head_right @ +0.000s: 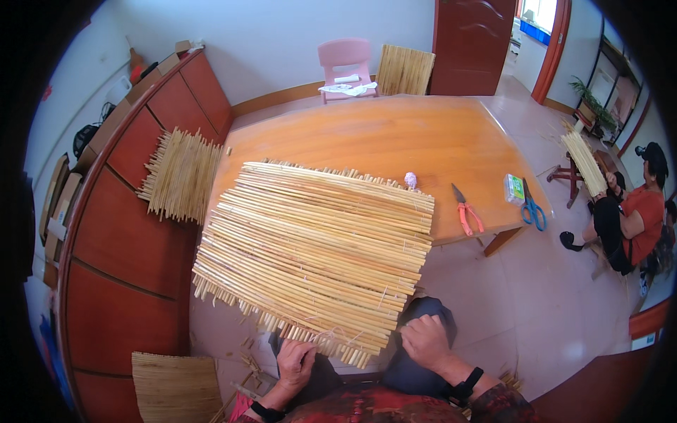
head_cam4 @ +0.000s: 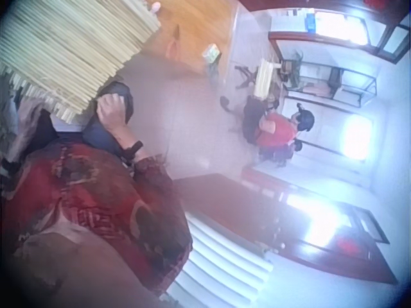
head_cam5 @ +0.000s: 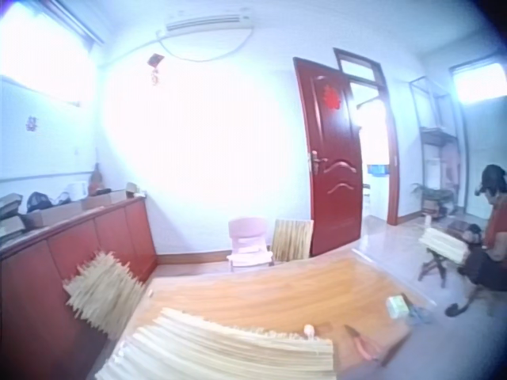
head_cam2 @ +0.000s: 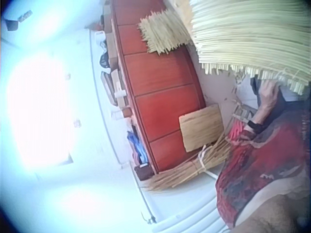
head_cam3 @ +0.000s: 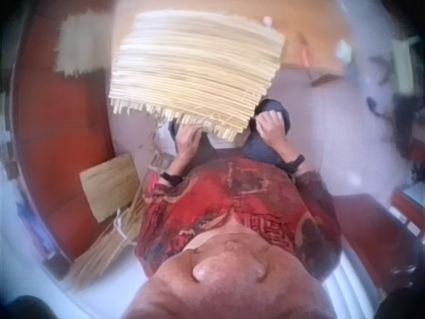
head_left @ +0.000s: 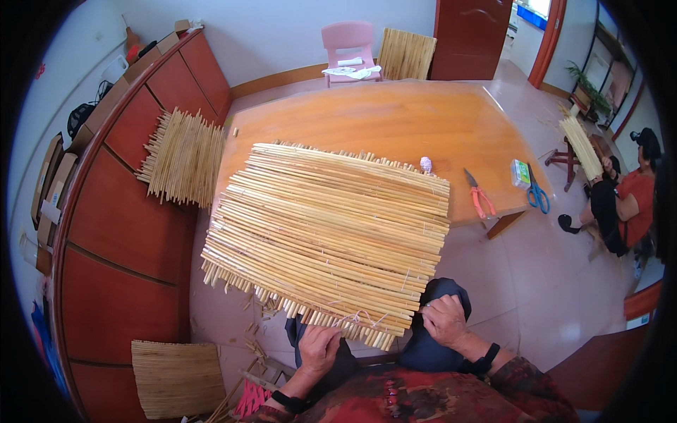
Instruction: The person weaves a bamboo mat by hand and using a tool, threading string through wooden sticks and trimming the excess string with shears.
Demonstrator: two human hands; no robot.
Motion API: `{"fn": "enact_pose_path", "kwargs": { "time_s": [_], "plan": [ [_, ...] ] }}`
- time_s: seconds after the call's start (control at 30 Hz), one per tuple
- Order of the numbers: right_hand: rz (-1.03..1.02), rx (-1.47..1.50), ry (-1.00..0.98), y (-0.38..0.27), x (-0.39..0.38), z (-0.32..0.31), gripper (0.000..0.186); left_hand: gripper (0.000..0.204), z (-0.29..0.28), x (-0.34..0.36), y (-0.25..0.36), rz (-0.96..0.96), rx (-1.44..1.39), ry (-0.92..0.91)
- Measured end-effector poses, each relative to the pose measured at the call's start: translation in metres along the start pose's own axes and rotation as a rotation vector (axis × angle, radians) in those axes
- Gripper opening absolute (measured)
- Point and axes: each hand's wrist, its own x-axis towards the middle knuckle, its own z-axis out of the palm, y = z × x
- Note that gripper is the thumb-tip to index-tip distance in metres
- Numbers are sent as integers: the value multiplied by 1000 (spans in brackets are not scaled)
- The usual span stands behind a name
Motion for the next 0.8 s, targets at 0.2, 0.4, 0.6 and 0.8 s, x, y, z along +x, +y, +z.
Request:
{"fn": "enact_pose_path", "kwargs": {
  "time_s": [0.2, 0.4, 0.6, 0.8],
  "plan": [
    [-5, -4, 25, -1, -2, -1, 10, 13, 1, 0, 1, -4, 11, 21],
    [10, -12, 36, -2, -4, -4, 8, 13, 1, -1, 0, 18, 9, 39],
    [11, -34, 36, -4, -6, -3, 7, 14, 1, -2, 1, 21, -14, 44],
    [6, -41, 32, -7, -3, 0, 7, 13, -1, -3, 0, 19, -25, 67]
  ]
}}
